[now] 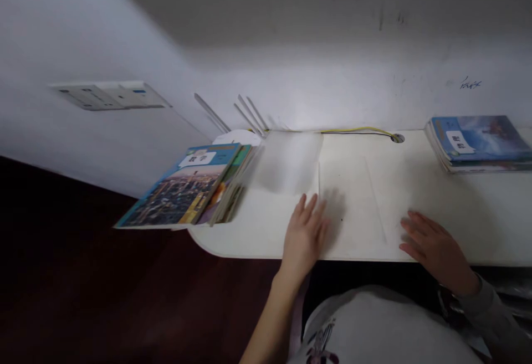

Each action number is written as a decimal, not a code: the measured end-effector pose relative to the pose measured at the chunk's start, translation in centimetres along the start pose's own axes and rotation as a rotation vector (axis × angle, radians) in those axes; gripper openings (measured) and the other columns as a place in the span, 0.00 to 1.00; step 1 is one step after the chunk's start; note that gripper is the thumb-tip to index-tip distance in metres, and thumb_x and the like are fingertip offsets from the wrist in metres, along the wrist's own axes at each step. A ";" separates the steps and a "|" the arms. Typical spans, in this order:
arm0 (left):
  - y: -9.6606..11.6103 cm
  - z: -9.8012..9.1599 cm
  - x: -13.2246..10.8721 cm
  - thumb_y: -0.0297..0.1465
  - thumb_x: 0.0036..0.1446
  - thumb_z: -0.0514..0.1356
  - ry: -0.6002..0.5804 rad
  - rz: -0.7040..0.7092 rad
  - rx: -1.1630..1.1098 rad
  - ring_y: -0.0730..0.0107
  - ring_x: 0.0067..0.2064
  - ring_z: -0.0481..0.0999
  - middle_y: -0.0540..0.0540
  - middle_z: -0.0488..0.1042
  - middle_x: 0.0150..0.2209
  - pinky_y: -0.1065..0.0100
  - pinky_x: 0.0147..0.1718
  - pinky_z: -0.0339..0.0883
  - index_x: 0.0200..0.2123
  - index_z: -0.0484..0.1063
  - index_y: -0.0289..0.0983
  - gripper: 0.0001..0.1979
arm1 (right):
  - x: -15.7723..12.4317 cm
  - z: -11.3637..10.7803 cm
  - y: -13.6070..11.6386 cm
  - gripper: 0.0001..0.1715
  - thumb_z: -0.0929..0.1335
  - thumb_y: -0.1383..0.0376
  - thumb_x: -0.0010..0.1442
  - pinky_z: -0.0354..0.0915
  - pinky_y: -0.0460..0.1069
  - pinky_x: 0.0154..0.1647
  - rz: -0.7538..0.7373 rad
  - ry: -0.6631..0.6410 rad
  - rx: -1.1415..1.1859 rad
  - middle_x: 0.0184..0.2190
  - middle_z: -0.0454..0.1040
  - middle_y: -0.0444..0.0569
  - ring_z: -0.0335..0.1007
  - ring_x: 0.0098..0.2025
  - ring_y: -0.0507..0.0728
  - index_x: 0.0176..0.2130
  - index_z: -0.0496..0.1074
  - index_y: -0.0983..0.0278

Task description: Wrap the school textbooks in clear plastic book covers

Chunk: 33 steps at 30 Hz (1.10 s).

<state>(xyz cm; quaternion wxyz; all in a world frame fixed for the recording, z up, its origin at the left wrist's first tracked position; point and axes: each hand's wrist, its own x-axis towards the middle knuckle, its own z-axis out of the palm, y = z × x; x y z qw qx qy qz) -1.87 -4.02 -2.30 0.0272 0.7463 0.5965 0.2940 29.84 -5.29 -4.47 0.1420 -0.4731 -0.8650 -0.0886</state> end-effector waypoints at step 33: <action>-19.9 -12.1 8.2 0.54 0.56 0.50 -0.343 -0.804 0.423 0.22 0.64 0.41 0.29 0.40 0.68 0.27 0.52 0.44 0.66 0.48 0.36 0.41 | 1.5 5.6 -1.5 0.29 0.58 0.50 0.63 0.62 0.68 0.48 -0.083 0.123 0.018 0.57 0.67 0.61 0.58 0.60 0.75 0.56 0.67 0.61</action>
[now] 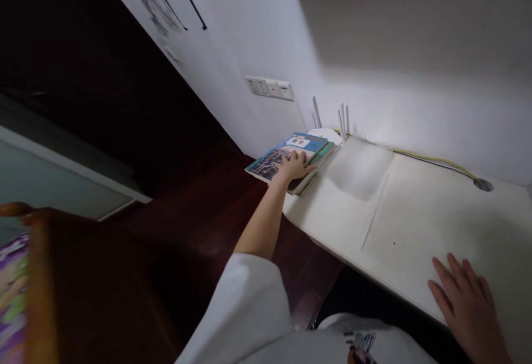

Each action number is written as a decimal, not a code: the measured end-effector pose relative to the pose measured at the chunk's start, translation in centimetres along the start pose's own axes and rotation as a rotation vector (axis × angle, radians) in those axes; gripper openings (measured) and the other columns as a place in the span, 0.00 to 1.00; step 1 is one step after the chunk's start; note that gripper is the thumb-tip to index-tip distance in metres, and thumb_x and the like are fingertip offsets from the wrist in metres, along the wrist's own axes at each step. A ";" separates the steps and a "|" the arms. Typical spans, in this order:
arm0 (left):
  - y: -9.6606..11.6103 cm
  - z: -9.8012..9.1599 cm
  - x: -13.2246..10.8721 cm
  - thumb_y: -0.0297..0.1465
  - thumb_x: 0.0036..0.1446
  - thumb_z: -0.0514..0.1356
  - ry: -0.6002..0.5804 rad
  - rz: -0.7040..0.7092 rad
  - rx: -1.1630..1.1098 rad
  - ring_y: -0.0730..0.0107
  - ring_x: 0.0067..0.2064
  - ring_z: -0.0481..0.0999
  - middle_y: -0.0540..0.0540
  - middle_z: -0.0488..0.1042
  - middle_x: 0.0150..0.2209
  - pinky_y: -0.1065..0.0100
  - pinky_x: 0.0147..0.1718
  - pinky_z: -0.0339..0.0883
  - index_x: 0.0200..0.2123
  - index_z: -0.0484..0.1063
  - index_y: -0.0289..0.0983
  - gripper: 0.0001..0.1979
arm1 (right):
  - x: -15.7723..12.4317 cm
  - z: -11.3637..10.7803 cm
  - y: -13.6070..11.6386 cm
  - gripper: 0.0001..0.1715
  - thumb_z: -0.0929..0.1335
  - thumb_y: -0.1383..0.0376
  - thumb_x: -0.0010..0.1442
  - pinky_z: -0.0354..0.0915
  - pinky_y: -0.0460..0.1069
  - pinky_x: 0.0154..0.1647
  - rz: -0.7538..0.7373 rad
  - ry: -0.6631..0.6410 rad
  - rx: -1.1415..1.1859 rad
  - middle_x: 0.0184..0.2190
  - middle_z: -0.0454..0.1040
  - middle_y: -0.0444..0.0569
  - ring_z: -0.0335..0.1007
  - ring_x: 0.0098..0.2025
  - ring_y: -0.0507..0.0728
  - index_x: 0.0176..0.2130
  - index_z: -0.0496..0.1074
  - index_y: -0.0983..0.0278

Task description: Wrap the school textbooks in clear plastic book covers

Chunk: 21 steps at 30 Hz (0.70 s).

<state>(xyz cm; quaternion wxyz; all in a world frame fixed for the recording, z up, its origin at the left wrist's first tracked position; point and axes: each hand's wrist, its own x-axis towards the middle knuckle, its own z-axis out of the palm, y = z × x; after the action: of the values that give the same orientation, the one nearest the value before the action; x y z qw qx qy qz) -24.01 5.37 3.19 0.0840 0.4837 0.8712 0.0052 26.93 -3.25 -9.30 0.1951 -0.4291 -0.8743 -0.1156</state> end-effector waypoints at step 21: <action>0.0 -0.4 2.3 0.28 0.57 0.50 0.050 0.156 0.180 0.44 0.50 0.72 0.23 0.72 0.46 0.54 0.47 0.62 0.46 0.67 0.23 0.17 | -0.2 0.5 -0.1 0.26 0.60 0.51 0.63 0.61 0.66 0.51 0.017 0.025 0.041 0.55 0.69 0.57 0.60 0.59 0.72 0.53 0.69 0.61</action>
<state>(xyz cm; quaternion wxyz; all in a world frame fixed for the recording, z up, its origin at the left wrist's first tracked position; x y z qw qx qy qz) -25.26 7.37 3.22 0.0179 0.5553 0.8297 -0.0546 26.87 -3.23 -9.80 0.2159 -0.4309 -0.8703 -0.1014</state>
